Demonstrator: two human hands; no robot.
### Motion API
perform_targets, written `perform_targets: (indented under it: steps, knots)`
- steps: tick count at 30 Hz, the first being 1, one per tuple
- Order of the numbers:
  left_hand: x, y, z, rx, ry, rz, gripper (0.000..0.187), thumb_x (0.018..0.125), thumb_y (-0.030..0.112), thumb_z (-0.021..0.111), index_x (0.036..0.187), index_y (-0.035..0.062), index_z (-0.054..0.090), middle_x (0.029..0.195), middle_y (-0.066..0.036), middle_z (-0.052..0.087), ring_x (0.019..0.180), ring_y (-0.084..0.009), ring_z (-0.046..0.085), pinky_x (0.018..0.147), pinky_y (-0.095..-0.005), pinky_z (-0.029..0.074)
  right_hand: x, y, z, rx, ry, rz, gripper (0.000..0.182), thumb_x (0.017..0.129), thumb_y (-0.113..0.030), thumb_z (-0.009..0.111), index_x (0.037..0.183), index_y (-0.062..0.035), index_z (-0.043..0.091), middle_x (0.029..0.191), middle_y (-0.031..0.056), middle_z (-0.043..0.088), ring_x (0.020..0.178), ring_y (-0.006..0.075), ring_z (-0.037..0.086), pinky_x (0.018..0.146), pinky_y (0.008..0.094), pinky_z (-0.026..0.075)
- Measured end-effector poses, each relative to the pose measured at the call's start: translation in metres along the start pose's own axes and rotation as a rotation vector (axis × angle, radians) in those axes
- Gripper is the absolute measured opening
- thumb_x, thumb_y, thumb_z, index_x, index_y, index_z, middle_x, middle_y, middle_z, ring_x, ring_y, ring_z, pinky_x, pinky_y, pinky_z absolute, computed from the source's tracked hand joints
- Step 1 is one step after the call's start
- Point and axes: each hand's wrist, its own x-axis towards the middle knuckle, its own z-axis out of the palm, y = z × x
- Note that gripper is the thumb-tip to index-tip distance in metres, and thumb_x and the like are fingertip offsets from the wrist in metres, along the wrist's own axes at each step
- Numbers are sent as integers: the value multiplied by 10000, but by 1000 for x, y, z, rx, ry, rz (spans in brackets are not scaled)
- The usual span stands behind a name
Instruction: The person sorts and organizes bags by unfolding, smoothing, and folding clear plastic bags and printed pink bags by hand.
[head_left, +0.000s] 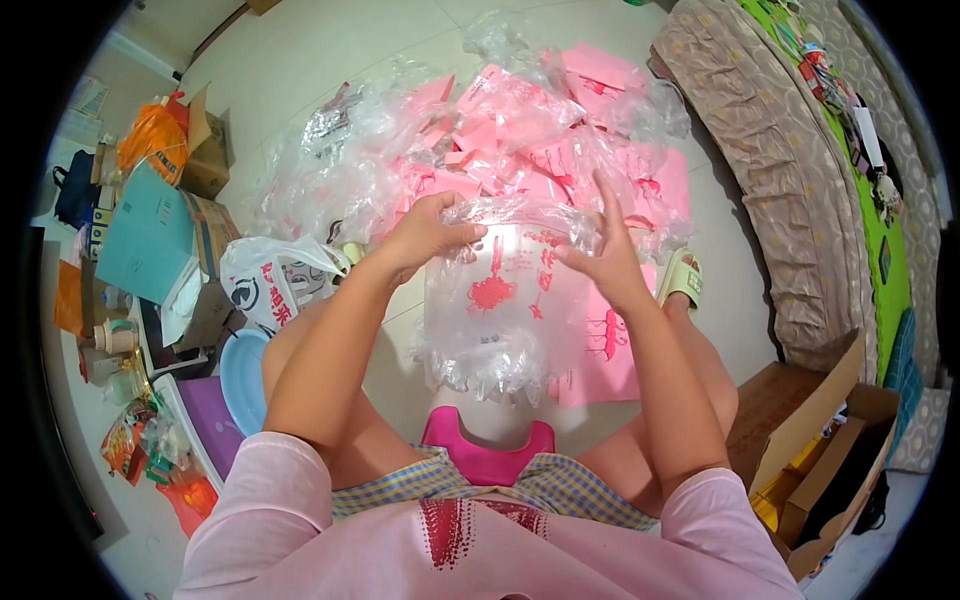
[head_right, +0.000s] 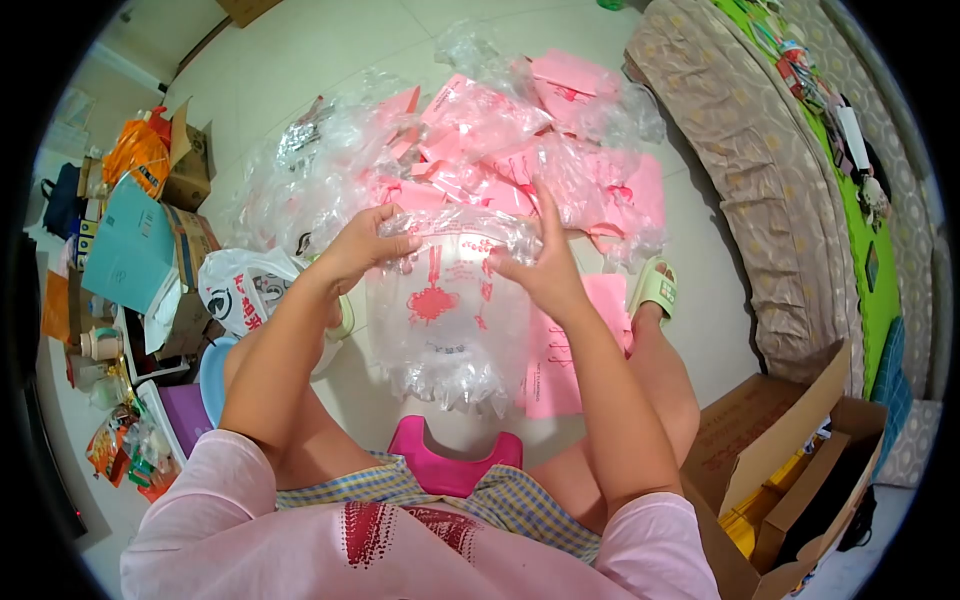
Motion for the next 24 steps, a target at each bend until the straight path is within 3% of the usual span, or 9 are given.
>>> perform_targets:
  steps: [3,7,9,12,14,15,17,19,24]
  knots:
    - [0,0,0,-141,143,-6,354,802,93,671,1086,-4,482,898,-72,612,770,-139,594,619,-263,498,-4,-14,6,8,-23,214,827,686,106,605,1377,-156,235,1354,135,315,1054,199,496,742,268,504]
    - [3,-5,1,-247,350,65,374,810,110,669,1094,-20,463,894,-99,625,738,-141,594,598,-259,489,-5,14,1,13,109,22,659,689,99,610,1265,-124,382,1312,122,348,1021,179,494,738,263,497]
    - [4,-6,3,-295,398,61,321,811,112,668,1049,-17,495,879,-101,630,710,-138,592,589,-254,483,-6,21,-1,-285,-40,-77,403,701,79,613,1064,-73,529,1171,104,458,937,162,517,708,239,483]
    - [12,-23,-1,-368,412,105,186,811,97,663,914,-5,545,852,-98,636,663,-130,589,576,-241,478,-6,19,-4,-538,-50,7,280,701,52,629,958,-59,609,1003,76,523,906,159,525,731,242,463]
    - [13,-29,-8,-17,602,189,133,808,82,660,773,1,560,805,-112,647,641,-134,602,577,-229,485,-5,14,-5,-508,2,40,302,696,43,635,982,-51,617,979,77,538,913,159,531,751,256,456]
    - [13,-30,-6,-14,599,189,133,808,82,660,773,1,560,805,-112,647,641,-134,602,577,-229,485,-5,12,-6,-477,52,72,325,691,33,642,1006,-44,624,956,79,552,921,159,537,771,270,450]
    - [12,-31,0,110,496,478,84,836,85,624,865,9,602,873,-74,636,676,-106,566,606,-195,459,-5,9,-5,-348,82,130,390,680,14,658,1064,-36,607,996,95,556,952,180,541,815,292,438]
    - [5,-23,11,154,431,529,97,826,78,632,889,12,597,905,-58,624,676,-106,551,611,-196,452,-6,11,-7,-223,109,188,459,670,-5,674,1121,-27,589,1035,111,559,983,201,545,860,313,426]
    - [3,-30,20,471,294,722,176,794,34,642,959,22,582,1019,-34,586,695,-119,532,629,-215,445,-7,24,-9,-518,40,-46,613,633,-40,727,1211,-7,523,1221,154,519,1125,266,502,957,320,386]
